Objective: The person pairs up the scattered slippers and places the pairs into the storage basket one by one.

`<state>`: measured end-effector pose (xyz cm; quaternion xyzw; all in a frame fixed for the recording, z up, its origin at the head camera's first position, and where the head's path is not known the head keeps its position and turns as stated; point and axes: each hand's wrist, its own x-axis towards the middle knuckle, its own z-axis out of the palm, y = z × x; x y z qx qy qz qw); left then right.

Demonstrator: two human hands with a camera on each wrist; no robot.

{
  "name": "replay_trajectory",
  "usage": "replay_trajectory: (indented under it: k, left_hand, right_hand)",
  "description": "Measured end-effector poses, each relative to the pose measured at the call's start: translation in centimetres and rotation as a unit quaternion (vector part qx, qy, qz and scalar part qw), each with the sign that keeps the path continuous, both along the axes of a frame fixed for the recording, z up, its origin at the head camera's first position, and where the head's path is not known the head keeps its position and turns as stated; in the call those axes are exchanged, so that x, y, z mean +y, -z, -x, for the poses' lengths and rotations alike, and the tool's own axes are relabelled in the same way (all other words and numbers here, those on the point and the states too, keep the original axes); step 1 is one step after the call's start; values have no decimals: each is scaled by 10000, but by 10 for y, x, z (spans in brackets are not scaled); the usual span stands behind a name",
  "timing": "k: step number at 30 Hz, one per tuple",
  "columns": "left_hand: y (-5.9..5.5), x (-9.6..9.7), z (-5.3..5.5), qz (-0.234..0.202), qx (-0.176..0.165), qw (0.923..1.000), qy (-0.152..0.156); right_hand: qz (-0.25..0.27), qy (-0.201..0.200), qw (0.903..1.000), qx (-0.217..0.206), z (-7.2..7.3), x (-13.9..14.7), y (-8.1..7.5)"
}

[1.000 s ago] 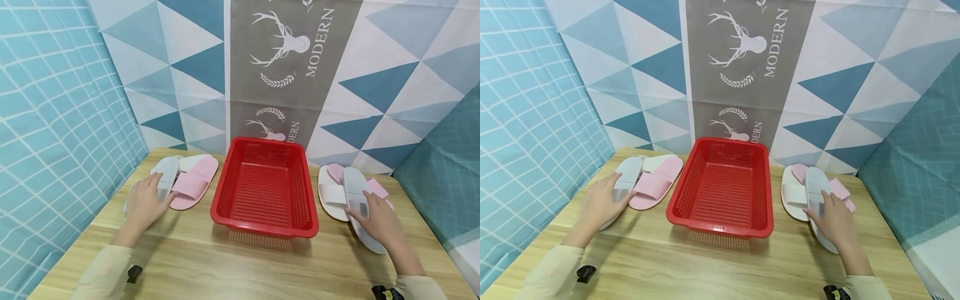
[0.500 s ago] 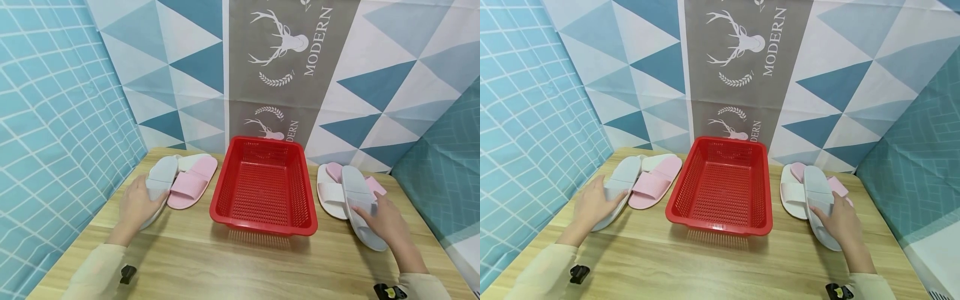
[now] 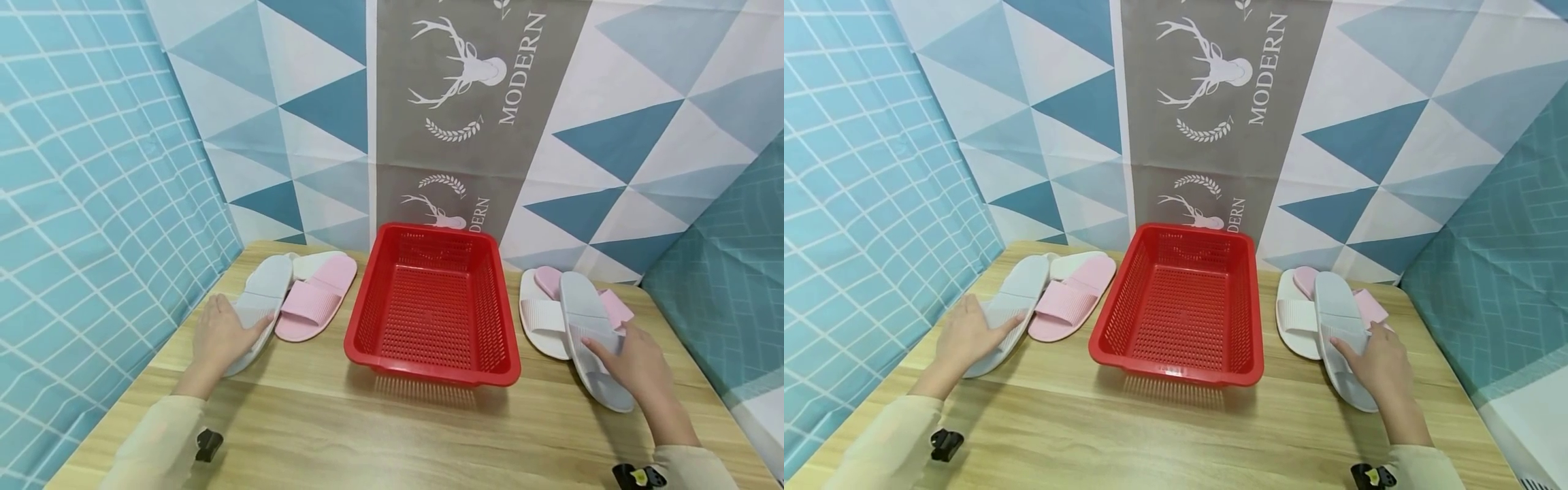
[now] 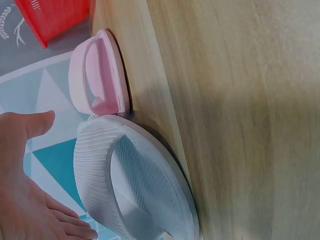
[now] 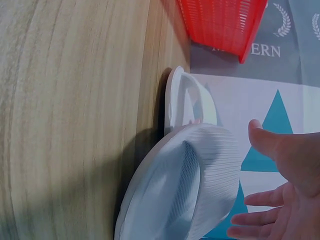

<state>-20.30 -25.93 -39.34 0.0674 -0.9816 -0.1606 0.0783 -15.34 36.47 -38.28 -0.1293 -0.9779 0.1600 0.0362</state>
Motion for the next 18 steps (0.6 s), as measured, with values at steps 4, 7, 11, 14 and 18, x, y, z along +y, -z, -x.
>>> replay_trajectory:
  k: [4,7,11,14,18]
  left_hand:
    - [1,-2,1,-78,-54,9999,-103]
    - [3,-4,2,-94,-24,9998,-161]
    - [5,-5,2,-120,-141,9996,-219]
    - [5,-6,3,-160,-329,9990,-242]
    - [3,-8,5,-234,-537,9978,-317]
  right_hand:
    - [70,144,9998,-84,1,2,0]
    - [90,231,9996,-164,2,4,1]
    - [138,225,9987,-438,5,8,2]
    - [158,145,9975,-679,8,11,3]
    - [154,-42,9961,-871,12,14,3]
